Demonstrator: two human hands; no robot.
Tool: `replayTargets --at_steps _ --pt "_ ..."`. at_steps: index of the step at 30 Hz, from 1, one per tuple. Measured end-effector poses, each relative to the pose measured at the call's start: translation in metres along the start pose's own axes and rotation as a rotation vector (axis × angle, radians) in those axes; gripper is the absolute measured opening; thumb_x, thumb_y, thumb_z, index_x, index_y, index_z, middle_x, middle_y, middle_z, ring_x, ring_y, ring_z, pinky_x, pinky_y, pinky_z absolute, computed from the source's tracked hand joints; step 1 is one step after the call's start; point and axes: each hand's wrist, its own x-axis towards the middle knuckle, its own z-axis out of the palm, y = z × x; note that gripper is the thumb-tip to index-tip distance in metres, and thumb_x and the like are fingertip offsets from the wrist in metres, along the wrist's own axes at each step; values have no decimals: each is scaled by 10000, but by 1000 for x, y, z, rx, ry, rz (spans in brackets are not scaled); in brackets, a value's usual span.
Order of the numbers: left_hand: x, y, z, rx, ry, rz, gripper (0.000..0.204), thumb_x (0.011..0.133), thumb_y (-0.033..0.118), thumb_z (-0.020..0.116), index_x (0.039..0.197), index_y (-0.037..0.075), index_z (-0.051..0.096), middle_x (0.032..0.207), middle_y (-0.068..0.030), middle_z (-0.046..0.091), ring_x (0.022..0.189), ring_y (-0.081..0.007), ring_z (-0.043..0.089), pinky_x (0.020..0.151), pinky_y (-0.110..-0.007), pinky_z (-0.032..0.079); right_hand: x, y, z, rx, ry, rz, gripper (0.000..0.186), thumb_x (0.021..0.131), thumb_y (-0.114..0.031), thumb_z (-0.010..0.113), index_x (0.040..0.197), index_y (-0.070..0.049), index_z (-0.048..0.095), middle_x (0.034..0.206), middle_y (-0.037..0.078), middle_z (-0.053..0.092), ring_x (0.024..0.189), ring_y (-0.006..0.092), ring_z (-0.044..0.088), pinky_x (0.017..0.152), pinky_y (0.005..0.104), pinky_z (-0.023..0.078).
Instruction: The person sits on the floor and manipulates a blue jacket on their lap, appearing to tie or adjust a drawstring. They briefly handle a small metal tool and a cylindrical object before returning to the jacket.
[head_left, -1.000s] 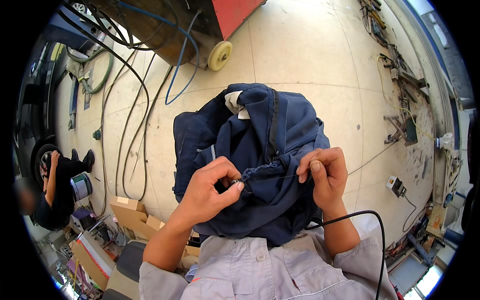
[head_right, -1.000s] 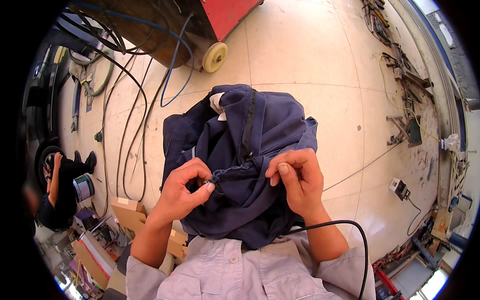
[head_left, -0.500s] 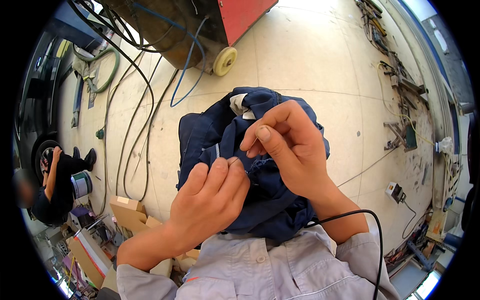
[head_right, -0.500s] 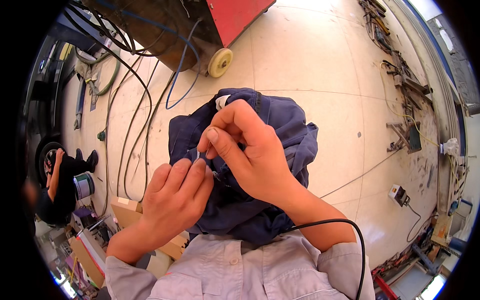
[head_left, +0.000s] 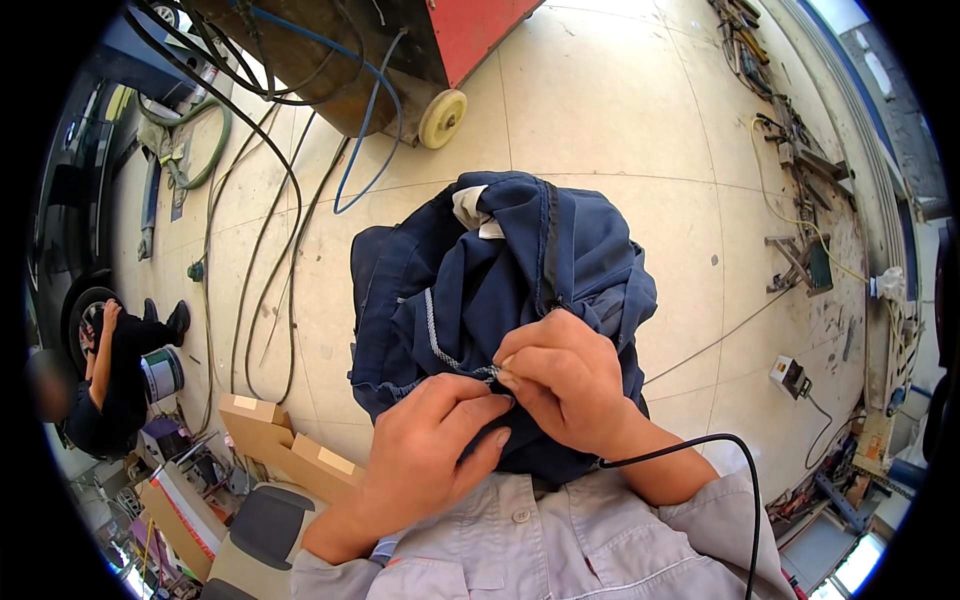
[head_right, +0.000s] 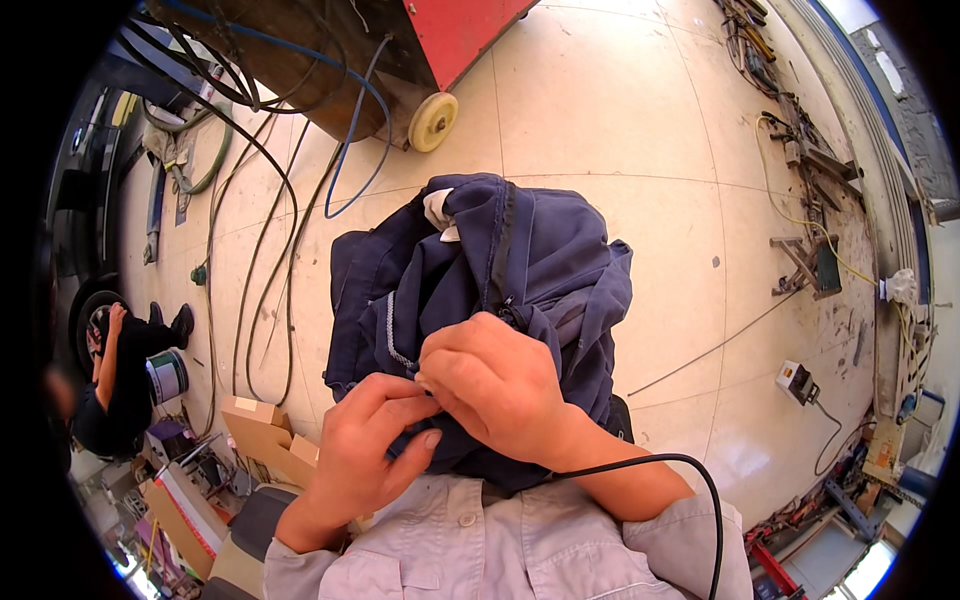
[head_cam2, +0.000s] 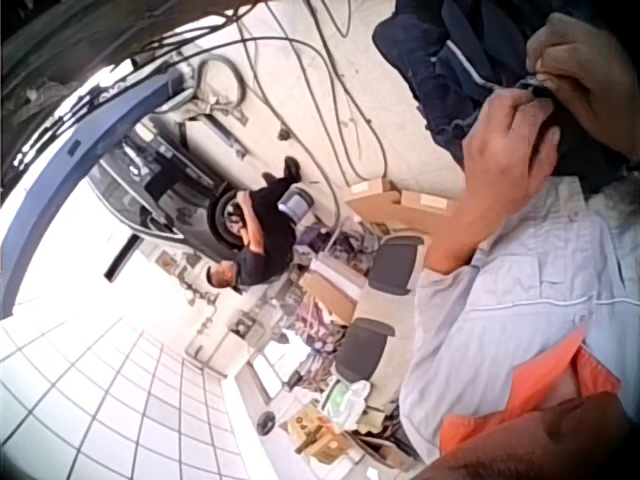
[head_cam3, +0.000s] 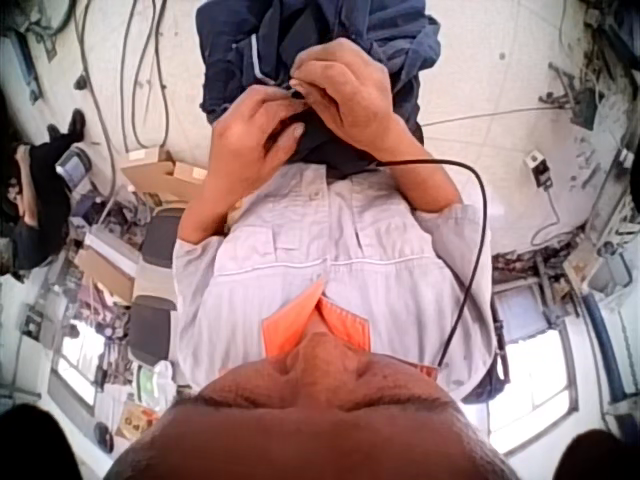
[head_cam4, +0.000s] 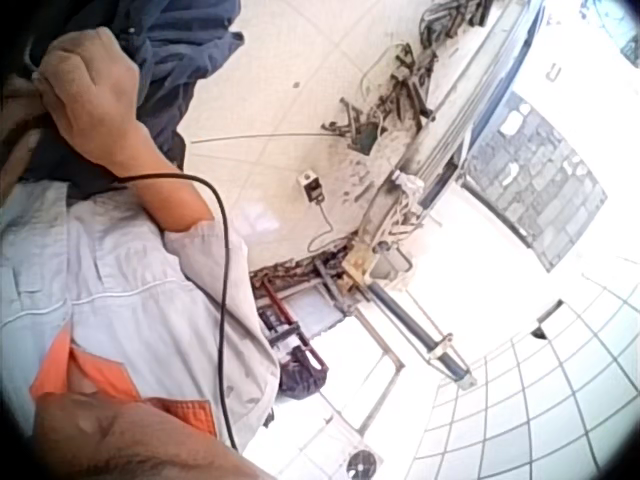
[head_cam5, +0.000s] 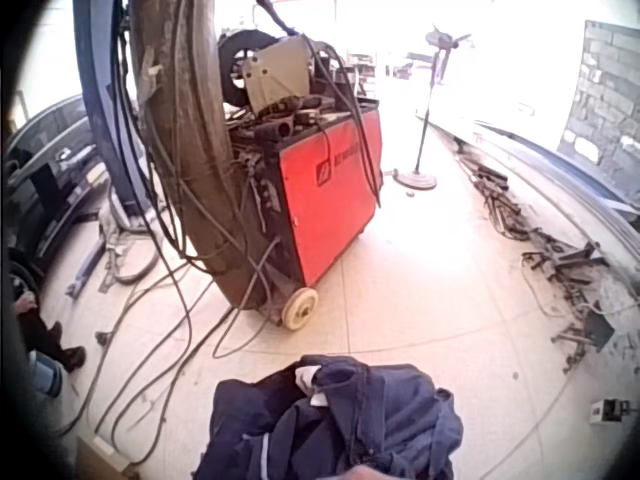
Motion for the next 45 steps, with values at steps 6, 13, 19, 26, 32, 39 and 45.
replayTargets --at_steps 6,13,19,26,32,39,45 --pt "-12 -3 12 -907 38 -423 177 982 75 622 1116 -25 681 1049 -110 709 782 -121 646 664 -234 516 -16 -4 -5 29 -18 -41 241 837 49 715 1025 -35 589 962 152 679 702 244 629 596 330 506" --pt "-12 -27 35 -1297 79 -557 256 1011 59 580 1232 -53 646 1033 -140 733 735 -107 636 605 -217 493 -36 -2 -8 44 84 242 182 836 84 703 970 -10 623 925 146 685 725 248 652 627 310 533" --pt "-6 -32 37 -1211 95 -583 269 989 56 625 1237 -46 646 1016 -140 742 690 -100 642 562 -204 485 -35 1 -10 2 13 201 156 842 69 708 940 -13 619 928 147 713 792 251 691 684 326 552" --pt "-3 -42 40 -1150 168 -602 133 950 37 681 1067 -19 653 985 -134 739 628 -95 633 510 -203 473 -34 5 -1 67 27 246 185 842 88 691 936 -20 574 979 166 738 765 241 717 666 313 568" --pt "7 -37 49 -1104 383 -632 124 942 72 700 1017 -1 634 856 -84 707 561 -97 599 455 -194 442 -29 13 8 -13 25 227 184 820 60 720 900 -17 573 946 135 728 674 225 685 594 308 550" --pt "14 -46 45 -800 382 -563 92 937 41 709 997 -14 667 789 -29 678 622 -47 605 531 -177 455 -18 18 8 -170 -33 119 200 800 17 755 908 -35 596 848 89 687 718 252 688 621 329 561" --pt "15 -51 45 -717 361 -520 100 916 34 732 993 -5 681 832 -17 698 645 -38 595 569 -176 474 -13 15 7 -287 -136 103 182 799 -14 743 948 -28 640 896 87 667 799 253 685 671 331 567"
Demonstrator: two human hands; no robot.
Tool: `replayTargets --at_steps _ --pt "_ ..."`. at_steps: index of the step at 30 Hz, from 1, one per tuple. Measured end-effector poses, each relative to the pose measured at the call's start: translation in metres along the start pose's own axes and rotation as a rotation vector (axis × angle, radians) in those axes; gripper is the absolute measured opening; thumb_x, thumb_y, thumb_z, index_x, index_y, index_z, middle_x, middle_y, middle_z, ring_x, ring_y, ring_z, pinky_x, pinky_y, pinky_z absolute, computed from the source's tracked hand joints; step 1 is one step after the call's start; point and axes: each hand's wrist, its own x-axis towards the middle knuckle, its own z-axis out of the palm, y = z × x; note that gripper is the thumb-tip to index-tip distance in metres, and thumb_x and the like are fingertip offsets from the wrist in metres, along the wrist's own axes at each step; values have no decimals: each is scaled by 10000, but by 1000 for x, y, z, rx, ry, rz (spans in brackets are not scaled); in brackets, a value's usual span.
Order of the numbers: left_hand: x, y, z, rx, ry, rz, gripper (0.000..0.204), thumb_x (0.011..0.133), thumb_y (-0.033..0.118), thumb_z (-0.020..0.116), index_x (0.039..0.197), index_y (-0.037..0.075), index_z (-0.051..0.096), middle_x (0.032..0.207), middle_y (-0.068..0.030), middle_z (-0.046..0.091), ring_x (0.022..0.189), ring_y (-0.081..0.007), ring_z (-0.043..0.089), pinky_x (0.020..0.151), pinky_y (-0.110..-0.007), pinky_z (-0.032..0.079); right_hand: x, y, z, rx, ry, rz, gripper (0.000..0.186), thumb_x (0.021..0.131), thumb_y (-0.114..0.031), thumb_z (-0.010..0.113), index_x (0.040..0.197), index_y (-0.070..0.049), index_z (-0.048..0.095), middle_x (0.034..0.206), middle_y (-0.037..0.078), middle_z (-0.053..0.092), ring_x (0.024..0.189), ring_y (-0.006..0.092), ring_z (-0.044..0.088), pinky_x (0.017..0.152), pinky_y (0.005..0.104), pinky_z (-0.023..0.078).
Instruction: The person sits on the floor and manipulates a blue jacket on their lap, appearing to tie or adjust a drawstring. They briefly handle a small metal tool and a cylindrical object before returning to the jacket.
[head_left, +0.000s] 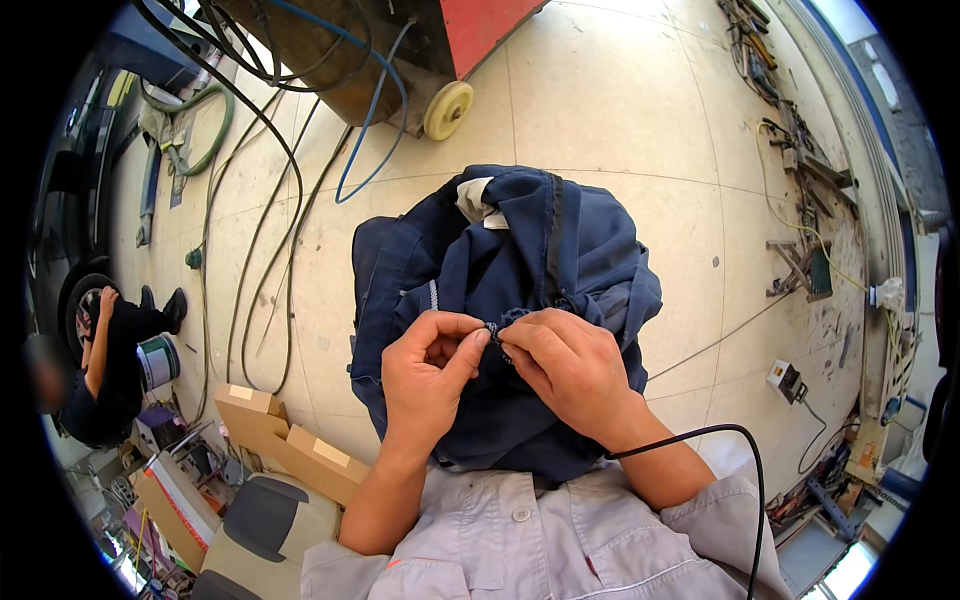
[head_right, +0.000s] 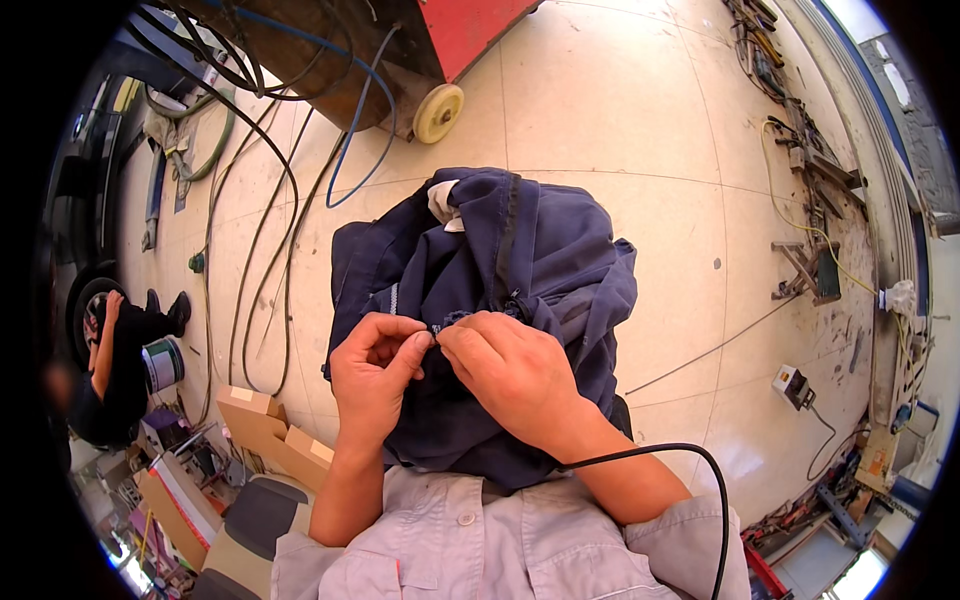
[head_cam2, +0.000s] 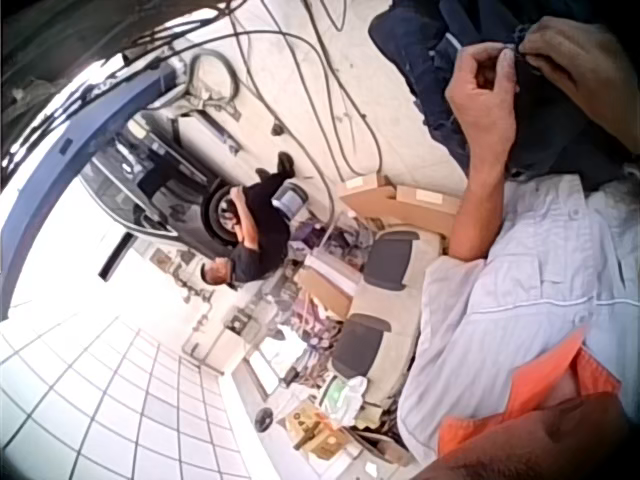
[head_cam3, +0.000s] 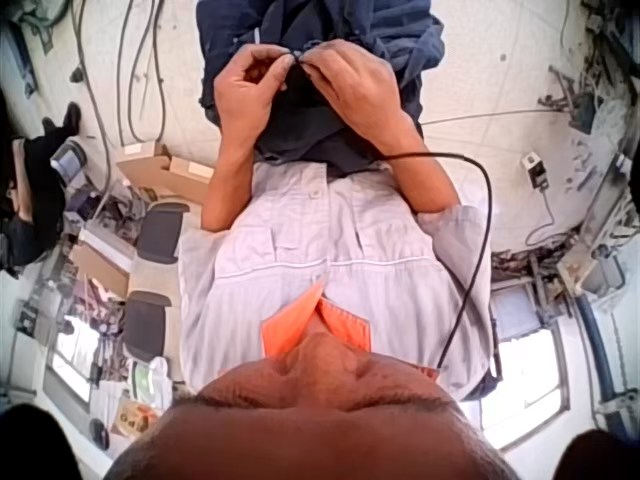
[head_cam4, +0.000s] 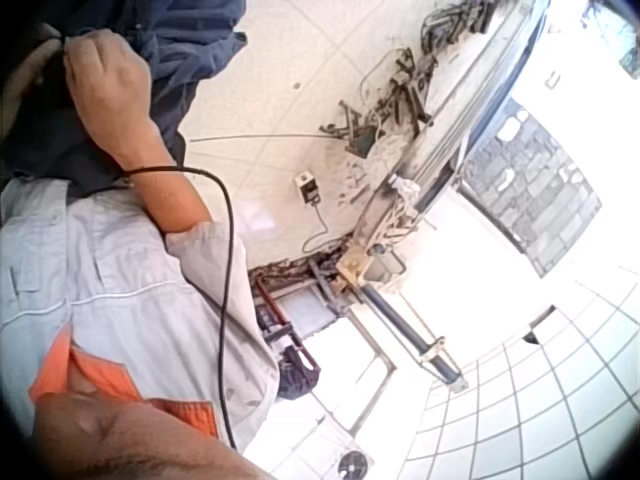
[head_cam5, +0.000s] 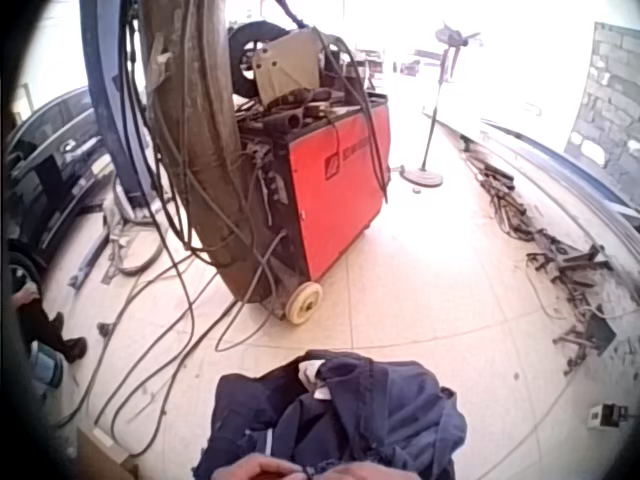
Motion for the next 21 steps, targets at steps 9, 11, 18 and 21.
replayTargets --at_steps 9,11,18,21 --pt "-1 4 2 86 -3 0 106 914 13 723 1012 -26 710 846 -26 708 676 -43 610 603 -180 489 -3 -2 -4 -63 -116 49 195 787 -32 700 975 -29 647 913 75 608 841 251 638 706 340 539" --pt "-1 4 2 136 4 28 106 912 7 720 1012 -29 713 852 -27 711 679 -46 611 607 -182 488 -2 -1 -2 -80 -116 52 181 788 -36 700 960 -32 643 893 72 595 824 245 630 692 340 535" --pt "-3 0 6 405 67 362 97 880 -17 730 975 -1 721 877 -55 703 673 -72 618 596 -216 482 0 -4 -1 -188 -126 75 163 781 -57 716 926 -51 642 843 54 563 787 229 613 659 346 521" --pt "-2 -4 7 532 103 533 126 840 -27 752 954 13 716 871 -77 697 662 -123 635 589 -246 494 -1 -1 0 -181 -130 82 198 786 -62 721 969 -62 645 837 50 565 793 230 614 658 345 522"
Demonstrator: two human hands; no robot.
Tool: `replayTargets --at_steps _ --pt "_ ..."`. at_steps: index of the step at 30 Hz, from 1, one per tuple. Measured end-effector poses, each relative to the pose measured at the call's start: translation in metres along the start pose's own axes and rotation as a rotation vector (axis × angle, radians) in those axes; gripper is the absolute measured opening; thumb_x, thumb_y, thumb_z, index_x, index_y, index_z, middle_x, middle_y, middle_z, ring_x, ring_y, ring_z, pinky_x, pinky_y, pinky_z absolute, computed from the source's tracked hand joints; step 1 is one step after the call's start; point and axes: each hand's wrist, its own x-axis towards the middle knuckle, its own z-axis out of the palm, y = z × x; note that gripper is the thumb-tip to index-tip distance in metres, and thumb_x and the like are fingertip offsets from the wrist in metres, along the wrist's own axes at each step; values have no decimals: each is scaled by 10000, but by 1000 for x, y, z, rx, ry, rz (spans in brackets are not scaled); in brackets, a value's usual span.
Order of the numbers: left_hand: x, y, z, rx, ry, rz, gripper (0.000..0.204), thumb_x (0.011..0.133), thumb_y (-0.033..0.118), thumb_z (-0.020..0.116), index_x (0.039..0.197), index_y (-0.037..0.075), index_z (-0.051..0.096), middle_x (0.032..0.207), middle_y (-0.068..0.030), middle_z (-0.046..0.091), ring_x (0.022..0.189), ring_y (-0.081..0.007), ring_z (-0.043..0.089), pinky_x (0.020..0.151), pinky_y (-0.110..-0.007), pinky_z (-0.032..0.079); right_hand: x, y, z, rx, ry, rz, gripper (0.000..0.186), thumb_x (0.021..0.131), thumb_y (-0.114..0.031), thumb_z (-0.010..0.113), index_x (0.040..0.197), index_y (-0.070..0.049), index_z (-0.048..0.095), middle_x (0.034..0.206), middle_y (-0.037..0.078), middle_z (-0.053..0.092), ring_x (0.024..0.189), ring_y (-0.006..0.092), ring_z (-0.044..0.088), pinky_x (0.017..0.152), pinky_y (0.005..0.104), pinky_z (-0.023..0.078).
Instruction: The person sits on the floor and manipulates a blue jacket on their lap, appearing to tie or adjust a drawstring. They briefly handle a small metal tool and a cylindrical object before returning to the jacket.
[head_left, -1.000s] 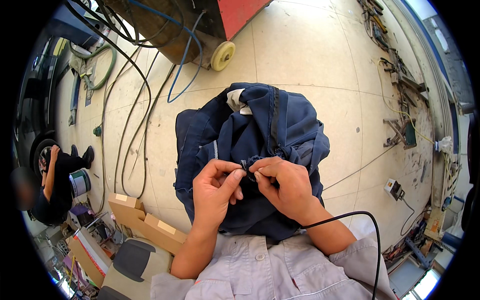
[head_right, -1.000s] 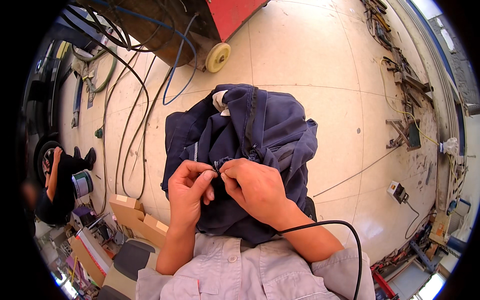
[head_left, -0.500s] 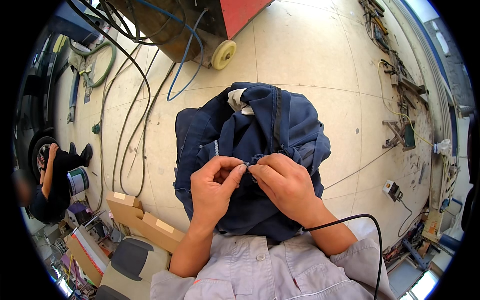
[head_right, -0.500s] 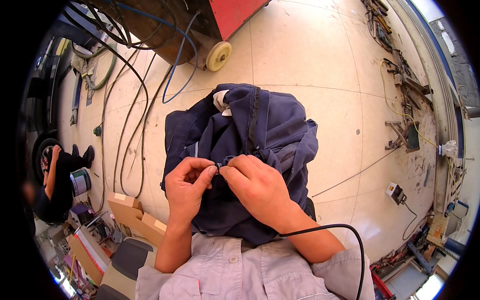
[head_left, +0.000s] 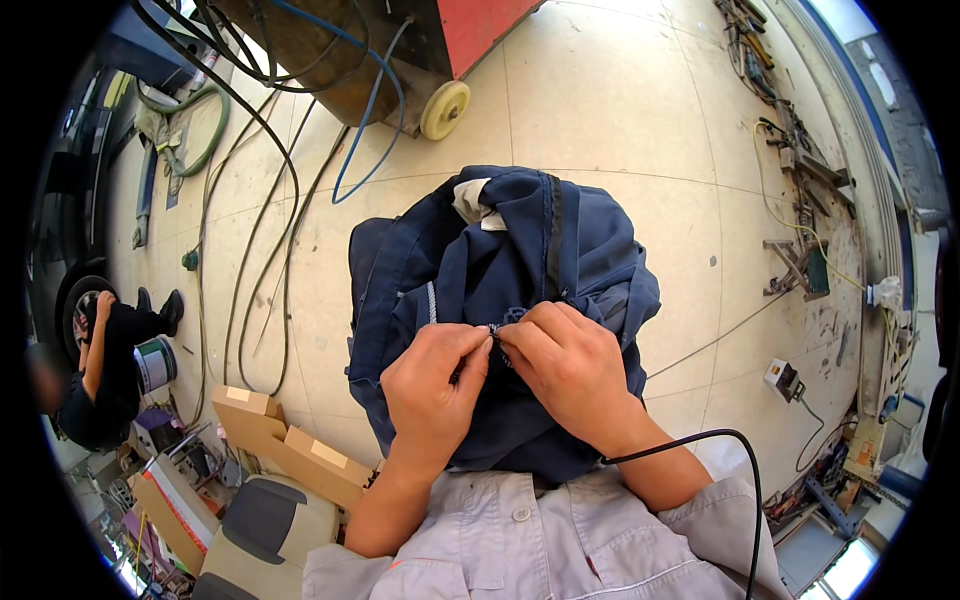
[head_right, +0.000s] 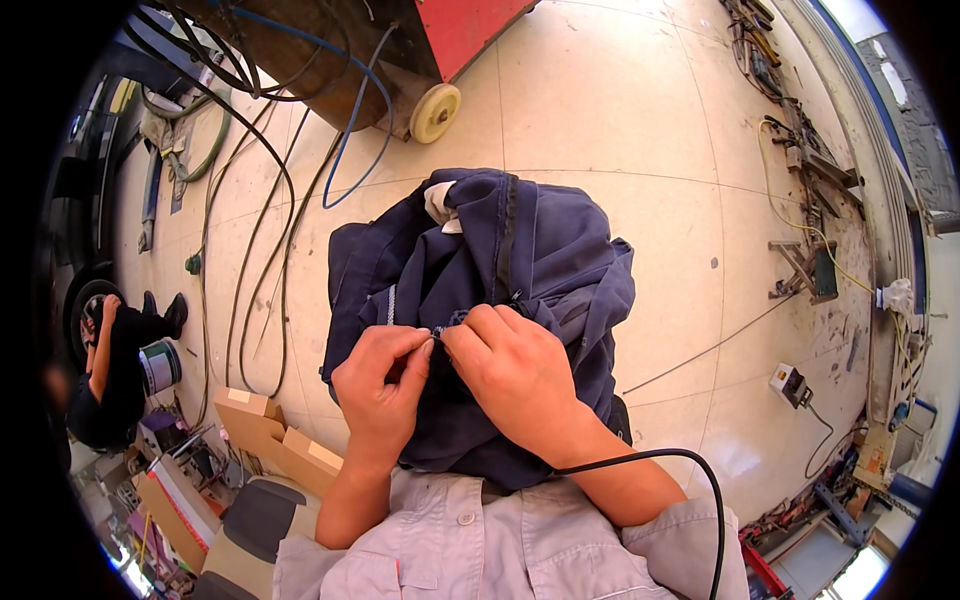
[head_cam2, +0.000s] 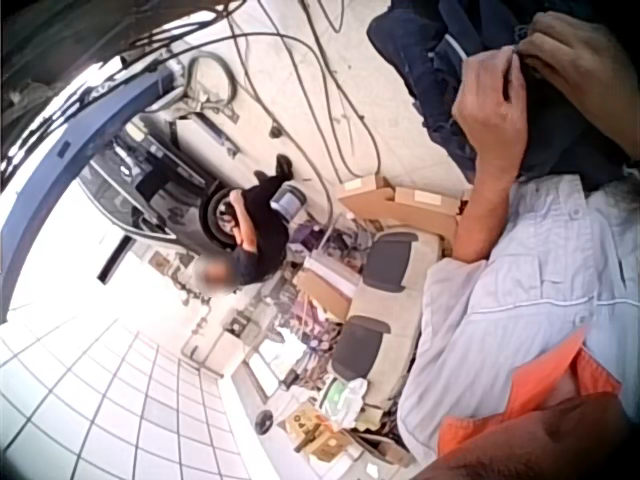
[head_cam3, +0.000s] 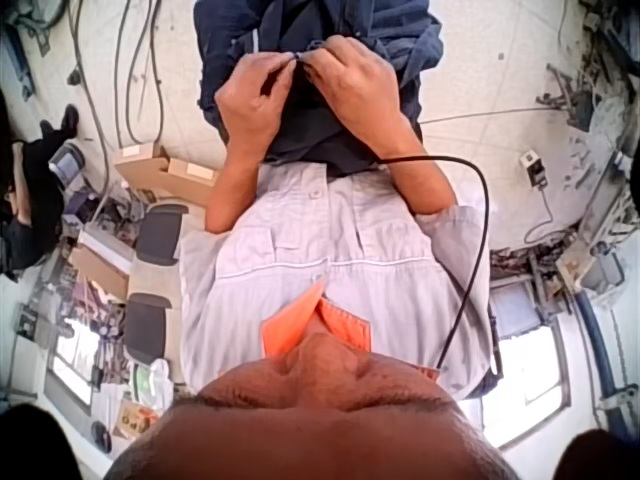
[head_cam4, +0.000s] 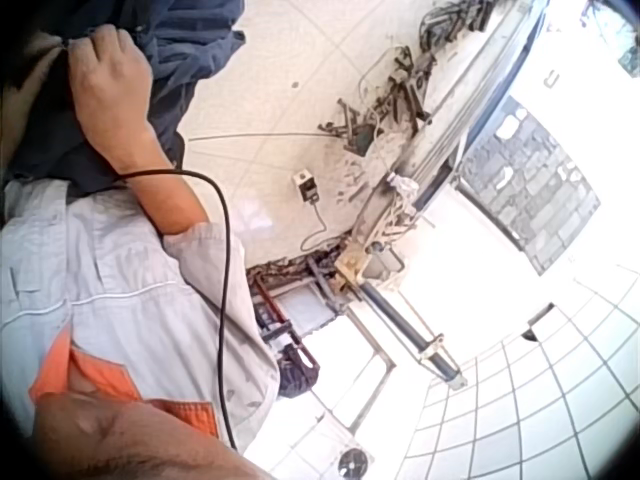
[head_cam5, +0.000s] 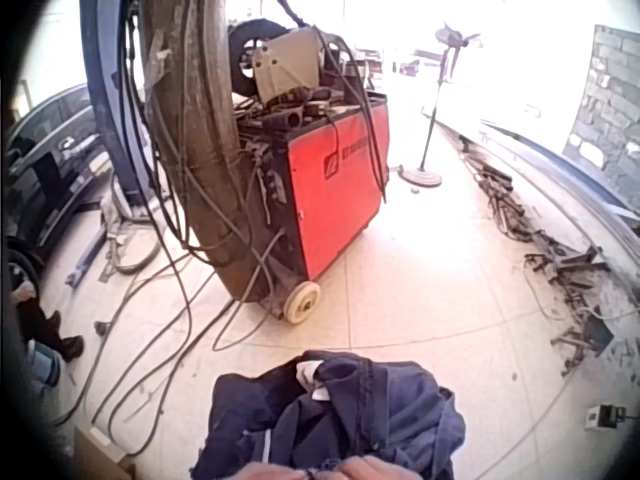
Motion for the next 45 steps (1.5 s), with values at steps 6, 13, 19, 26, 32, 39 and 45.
replayTargets --at_steps 6,13,19,26,32,39,45 --pt "-6 -5 6 133 22 221 189 760 -1 795 918 51 706 905 -73 702 724 -235 657 623 -314 532 5 -2 -1 110 -20 104 292 826 -43 702 1109 -65 634 883 79 603 790 277 646 655 374 533" --pt "-9 -5 11 161 2 273 207 726 -21 787 897 52 697 984 -58 715 823 -243 651 673 -329 520 10 3 -13 355 -138 220 241 860 19 670 1096 -29 668 886 103 631 755 264 657 677 330 535" --pt "-9 -5 11 205 -5 313 204 727 -10 781 903 50 696 975 -51 709 798 -244 646 666 -331 528 11 5 -13 429 -165 243 165 881 -3 665 1045 -21 684 902 103 657 744 235 654 661 316 527" --pt "-7 -5 8 223 -19 330 207 718 -2 787 896 40 690 973 -57 705 779 -246 645 654 -335 529 15 4 -13 471 -166 255 55 910 -28 681 958 -6 665 865 91 658 715 191 647 638 291 516" --pt "1 -11 -10 214 -127 495 184 713 52 751 890 70 708 977 -25 701 805 -193 648 652 -312 527 10 2 -11 674 -74 484 64 938 -39 667 957 -12 612 843 72 634 711 162 635 637 288 502" --pt "28 -14 -36 189 -380 775 149 708 108 719 851 72 705 955 -34 699 792 -187 654 643 -314 532 10 7 -6 749 -14 493 66 960 -32 644 969 -12 582 822 57 621 657 123 594 608 258 482" --pt "42 -12 -40 198 -485 856 106 729 107 698 830 77 686 940 -37 701 739 -175 653 615 -304 522 16 5 -10 885 -16 521 43 1001 -23 596 1000 -13 554 881 30 649 704 55 581 635 208 488"
